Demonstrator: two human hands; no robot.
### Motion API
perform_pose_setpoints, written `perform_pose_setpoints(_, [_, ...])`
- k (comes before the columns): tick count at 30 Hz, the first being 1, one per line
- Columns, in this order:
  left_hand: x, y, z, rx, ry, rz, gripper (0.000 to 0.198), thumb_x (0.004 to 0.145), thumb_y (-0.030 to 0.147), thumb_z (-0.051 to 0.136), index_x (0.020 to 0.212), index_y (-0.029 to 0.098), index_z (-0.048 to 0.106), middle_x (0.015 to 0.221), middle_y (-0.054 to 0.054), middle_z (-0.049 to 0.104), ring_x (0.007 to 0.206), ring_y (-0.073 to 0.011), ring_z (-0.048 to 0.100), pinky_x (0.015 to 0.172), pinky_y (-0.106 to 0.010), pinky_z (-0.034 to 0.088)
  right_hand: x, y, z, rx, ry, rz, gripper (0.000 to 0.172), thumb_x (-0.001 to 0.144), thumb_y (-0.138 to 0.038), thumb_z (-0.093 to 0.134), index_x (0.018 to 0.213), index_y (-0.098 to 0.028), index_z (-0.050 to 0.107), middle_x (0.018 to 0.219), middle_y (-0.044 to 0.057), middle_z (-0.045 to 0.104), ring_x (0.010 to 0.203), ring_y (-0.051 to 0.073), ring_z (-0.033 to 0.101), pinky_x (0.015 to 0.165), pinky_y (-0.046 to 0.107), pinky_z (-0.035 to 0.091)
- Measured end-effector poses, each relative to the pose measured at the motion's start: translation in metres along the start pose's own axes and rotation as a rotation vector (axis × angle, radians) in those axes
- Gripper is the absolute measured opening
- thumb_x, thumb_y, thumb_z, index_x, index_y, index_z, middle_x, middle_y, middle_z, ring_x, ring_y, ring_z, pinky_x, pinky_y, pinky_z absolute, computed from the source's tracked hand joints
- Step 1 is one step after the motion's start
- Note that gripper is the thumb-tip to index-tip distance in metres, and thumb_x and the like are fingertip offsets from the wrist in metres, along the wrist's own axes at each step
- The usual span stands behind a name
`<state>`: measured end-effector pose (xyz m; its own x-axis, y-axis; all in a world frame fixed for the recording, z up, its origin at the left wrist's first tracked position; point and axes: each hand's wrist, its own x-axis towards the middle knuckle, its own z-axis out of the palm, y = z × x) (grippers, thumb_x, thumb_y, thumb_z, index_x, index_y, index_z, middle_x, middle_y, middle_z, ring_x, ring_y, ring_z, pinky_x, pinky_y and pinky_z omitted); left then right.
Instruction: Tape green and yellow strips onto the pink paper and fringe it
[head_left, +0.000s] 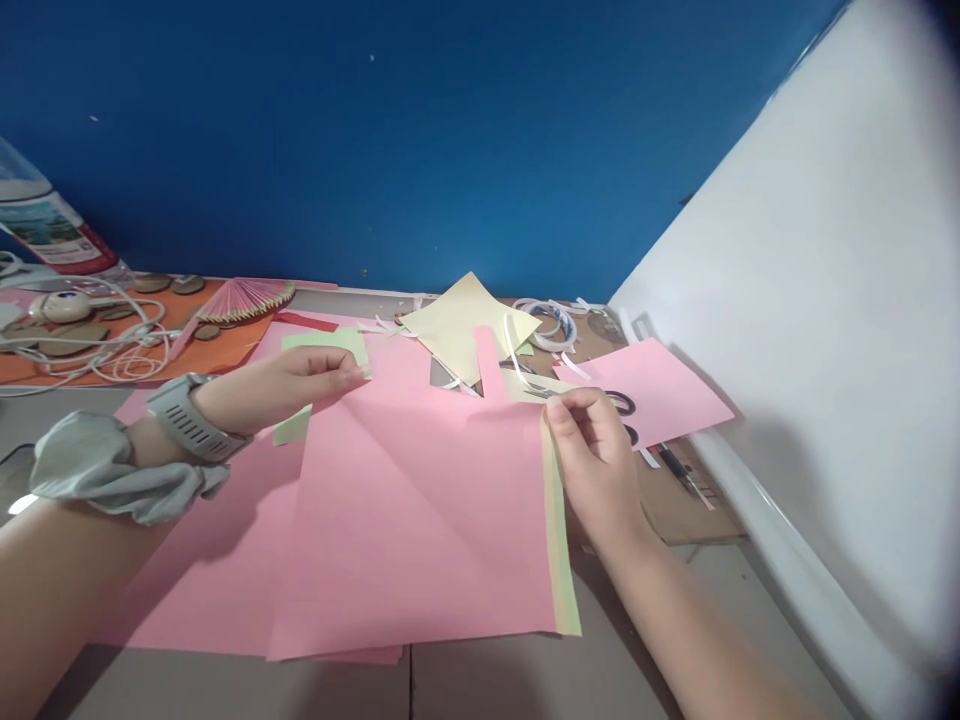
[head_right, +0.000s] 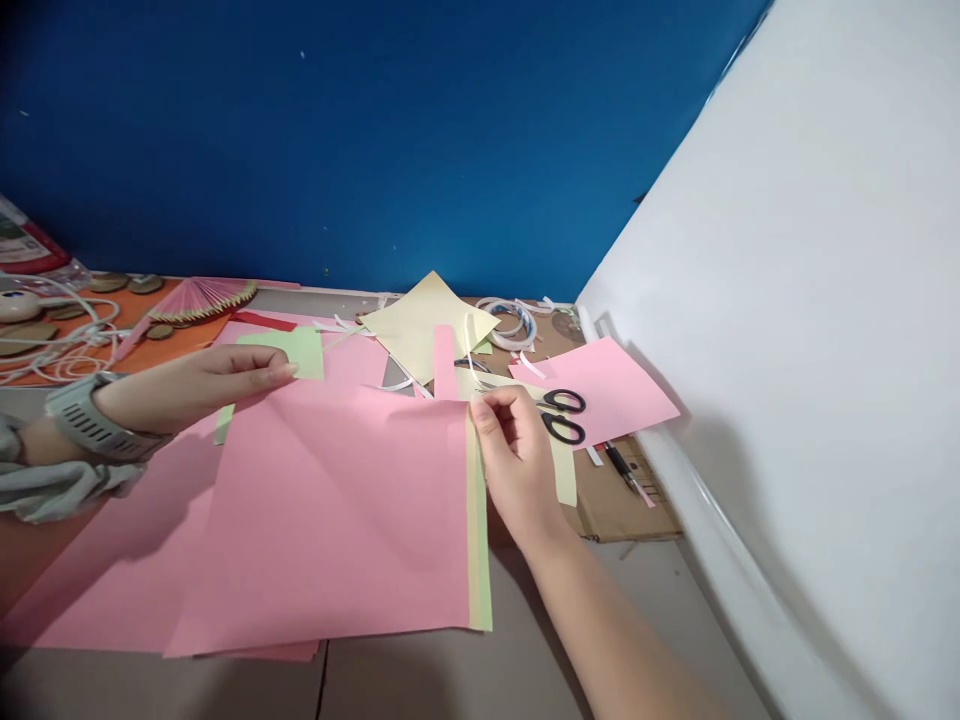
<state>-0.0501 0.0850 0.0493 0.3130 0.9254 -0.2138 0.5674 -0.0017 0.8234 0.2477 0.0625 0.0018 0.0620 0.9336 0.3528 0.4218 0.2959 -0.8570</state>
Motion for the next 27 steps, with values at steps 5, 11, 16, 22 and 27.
perform_pose_setpoints(5, [-0.002, 0.002, -0.002, -0.096, -0.001, -0.066, 0.03, 0.09, 0.037, 0.042, 0.069, 0.016, 0.047, 0.068, 0.004, 0.042, 0.066, -0.0086, 0.041, 0.064, -0.02, 0.037, 0.002, 0.003, -0.002, -0.018, 0.066, -0.006, 0.014, 0.088, -0.033, 0.053, 0.08, -0.023, 0.051, 0.074, -0.002, 0.051, 0.068, 0.014, 0.051, 0.063, 0.025, 0.04])
perform_pose_setpoints(11, [-0.003, 0.002, -0.008, 0.248, 0.414, -0.074, 0.038, 0.092, 0.046, 0.034, 0.078, 0.015, 0.052, 0.081, -0.002, 0.056, 0.079, -0.0151, 0.051, 0.079, -0.031, 0.043, 0.002, -0.001, -0.003, -0.012, 0.031, -0.012, 0.014, 0.089, -0.033, 0.053, 0.079, -0.023, 0.05, 0.073, -0.003, 0.05, 0.065, 0.012, 0.048, 0.06, 0.024, 0.039])
perform_pose_setpoints(16, [-0.012, 0.025, 0.04, 0.516, 0.395, 0.236, 0.038, 0.089, 0.048, 0.038, 0.103, 0.017, 0.056, 0.107, -0.007, 0.06, 0.101, -0.0222, 0.053, 0.091, -0.037, 0.039, -0.01, -0.007, 0.007, 0.019, -0.144, -0.032, 0.014, 0.09, -0.031, 0.052, 0.079, -0.024, 0.049, 0.071, -0.005, 0.048, 0.063, 0.01, 0.047, 0.057, 0.021, 0.037])
perform_pose_setpoints(22, [-0.025, 0.043, 0.087, 0.425, 0.219, 0.135, 0.031, 0.084, 0.049, 0.048, 0.097, 0.023, 0.059, 0.087, -0.002, 0.066, 0.081, -0.0201, 0.059, 0.073, -0.033, 0.043, -0.016, -0.009, 0.009, 0.012, -0.174, -0.09, 0.012, 0.09, -0.028, 0.052, 0.08, -0.024, 0.049, 0.07, -0.005, 0.05, 0.063, 0.01, 0.047, 0.053, 0.021, 0.036])
perform_pose_setpoints(27, [-0.022, 0.04, 0.079, 0.253, 0.069, 0.071, 0.03, 0.087, 0.048, 0.043, 0.083, 0.023, 0.061, 0.076, 0.003, 0.065, 0.068, -0.0141, 0.056, 0.063, -0.027, 0.039, -0.013, -0.006, 0.006, 0.014, -0.156, -0.101, 0.011, 0.09, -0.028, 0.052, 0.081, -0.024, 0.05, 0.072, -0.004, 0.051, 0.064, 0.01, 0.049, 0.054, 0.021, 0.037])
